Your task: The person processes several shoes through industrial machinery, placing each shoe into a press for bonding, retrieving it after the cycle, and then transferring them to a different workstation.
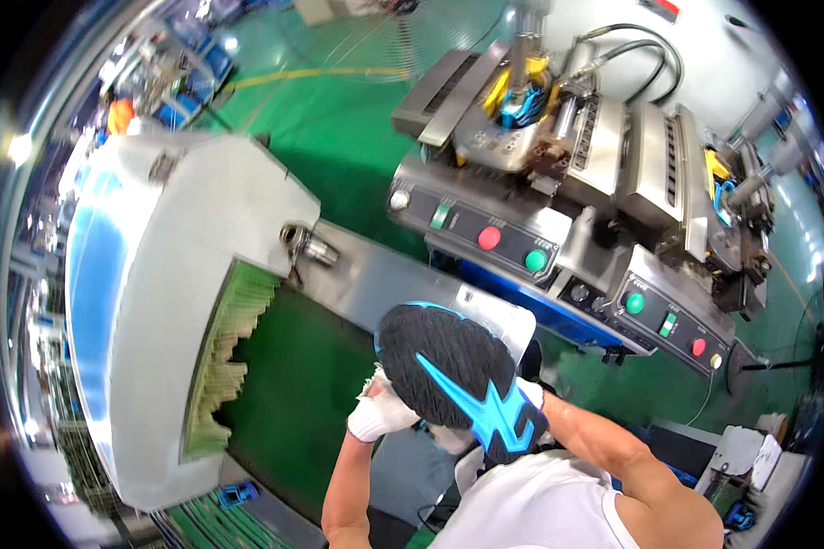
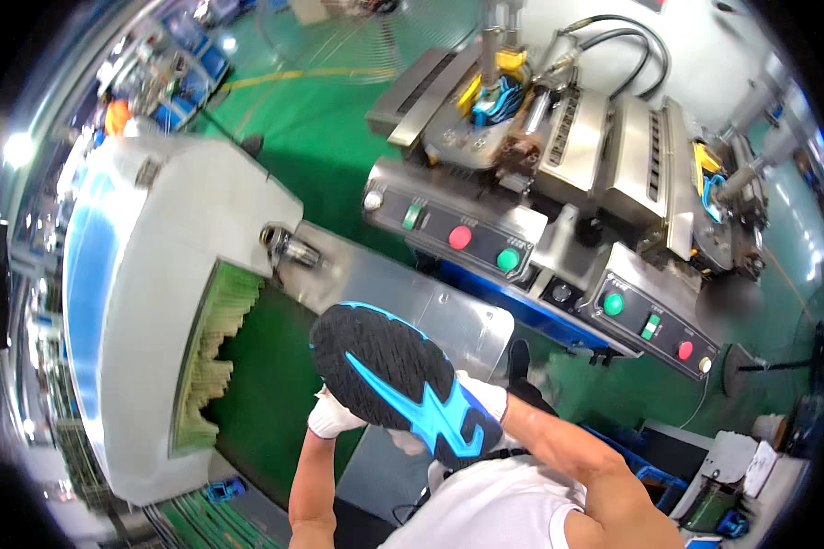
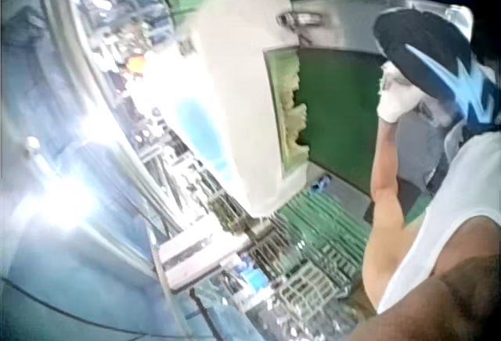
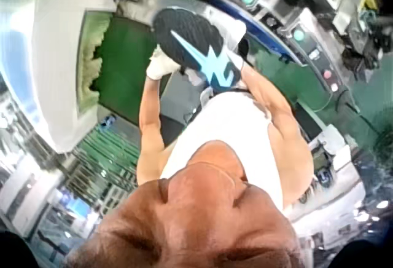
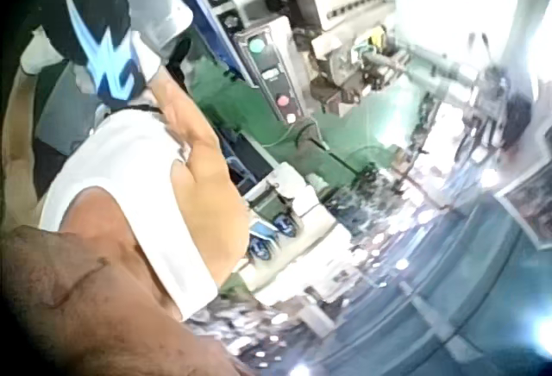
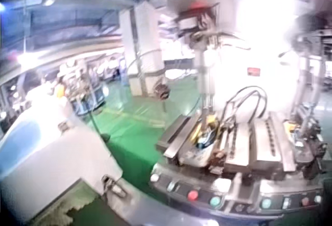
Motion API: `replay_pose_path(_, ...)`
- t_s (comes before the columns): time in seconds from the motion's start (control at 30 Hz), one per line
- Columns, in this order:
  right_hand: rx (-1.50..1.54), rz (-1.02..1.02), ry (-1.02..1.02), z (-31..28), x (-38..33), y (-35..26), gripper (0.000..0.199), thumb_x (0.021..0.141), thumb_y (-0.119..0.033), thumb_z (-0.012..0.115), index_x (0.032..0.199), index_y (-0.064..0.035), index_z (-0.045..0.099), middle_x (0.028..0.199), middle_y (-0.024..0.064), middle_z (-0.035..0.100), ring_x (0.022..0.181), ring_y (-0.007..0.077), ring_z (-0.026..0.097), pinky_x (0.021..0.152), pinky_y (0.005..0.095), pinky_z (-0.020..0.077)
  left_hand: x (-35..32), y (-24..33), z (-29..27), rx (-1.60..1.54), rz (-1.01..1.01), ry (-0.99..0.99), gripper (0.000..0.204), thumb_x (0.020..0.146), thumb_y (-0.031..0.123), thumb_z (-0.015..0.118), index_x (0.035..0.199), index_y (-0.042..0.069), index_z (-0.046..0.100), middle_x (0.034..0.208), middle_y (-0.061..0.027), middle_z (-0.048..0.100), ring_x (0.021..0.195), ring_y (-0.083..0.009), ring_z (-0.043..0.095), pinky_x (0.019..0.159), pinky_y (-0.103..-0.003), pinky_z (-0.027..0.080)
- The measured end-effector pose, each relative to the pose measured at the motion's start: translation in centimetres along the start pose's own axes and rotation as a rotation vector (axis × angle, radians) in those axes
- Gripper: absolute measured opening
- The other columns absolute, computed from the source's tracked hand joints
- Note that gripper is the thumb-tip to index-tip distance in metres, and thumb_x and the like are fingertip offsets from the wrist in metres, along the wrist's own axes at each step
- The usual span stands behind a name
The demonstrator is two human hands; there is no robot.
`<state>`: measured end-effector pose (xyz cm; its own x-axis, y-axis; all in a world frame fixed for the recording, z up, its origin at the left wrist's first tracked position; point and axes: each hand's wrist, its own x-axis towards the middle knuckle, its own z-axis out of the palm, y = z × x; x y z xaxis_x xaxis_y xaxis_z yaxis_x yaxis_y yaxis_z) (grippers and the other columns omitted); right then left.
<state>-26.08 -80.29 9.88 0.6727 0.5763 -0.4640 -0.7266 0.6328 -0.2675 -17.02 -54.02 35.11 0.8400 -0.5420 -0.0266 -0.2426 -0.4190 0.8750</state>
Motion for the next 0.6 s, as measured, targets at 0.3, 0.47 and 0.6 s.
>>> replay_pose_path(0.3, 0.375, -0.381, 0.015, 8.3, -17.3, -22.1, 0.077, 0.085, -0.01, 0.082, 0.151, -0.0065, 0.041, 0.14, 0.0154, 0.058, 0.121, 0.0285, 0.062, 0.104, 0.0452, 0.0516, 29.1, 10.4, 0.2, 0.556, 0.423, 0.115, 0.052, 0.093, 0.028, 0.07, 0.137, 0.003, 0.056, 0.136, -0.0205, 0.059, 0.128, -0.0379, 0.056, 0.109, -0.043, 0.044)
replay_pose_path(0.47, 0.021, -0.664, 0.213, 6.0, -22.3, -25.0, 0.084, 0.079, -0.014, 0.084, 0.15, -0.0059, 0.041, 0.137, 0.0154, 0.057, 0.121, 0.0287, 0.059, 0.101, 0.0446, 0.0513, 46.5, 3.8, 2.2, 0.798, 0.368, 0.09, 0.064, 0.09, 0.029, 0.07, 0.145, 0.006, 0.048, 0.144, -0.023, 0.05, 0.134, -0.039, 0.049, 0.111, -0.044, 0.041)
replay_pose_path(0.6, 0.048, -0.656, 0.565, 4.1, -25.8, -24.0, 0.079, 0.079, -0.012, 0.082, 0.147, -0.005, 0.043, 0.129, 0.0133, 0.059, 0.113, 0.0251, 0.06, 0.093, 0.0414, 0.0529, 56.1, 2.7, 8.1, 0.821, 0.123, 0.264, 0.089, 0.082, 0.038, 0.076, 0.155, 0.008, 0.033, 0.153, -0.0261, 0.041, 0.137, -0.0428, 0.046, 0.111, -0.048, 0.04)
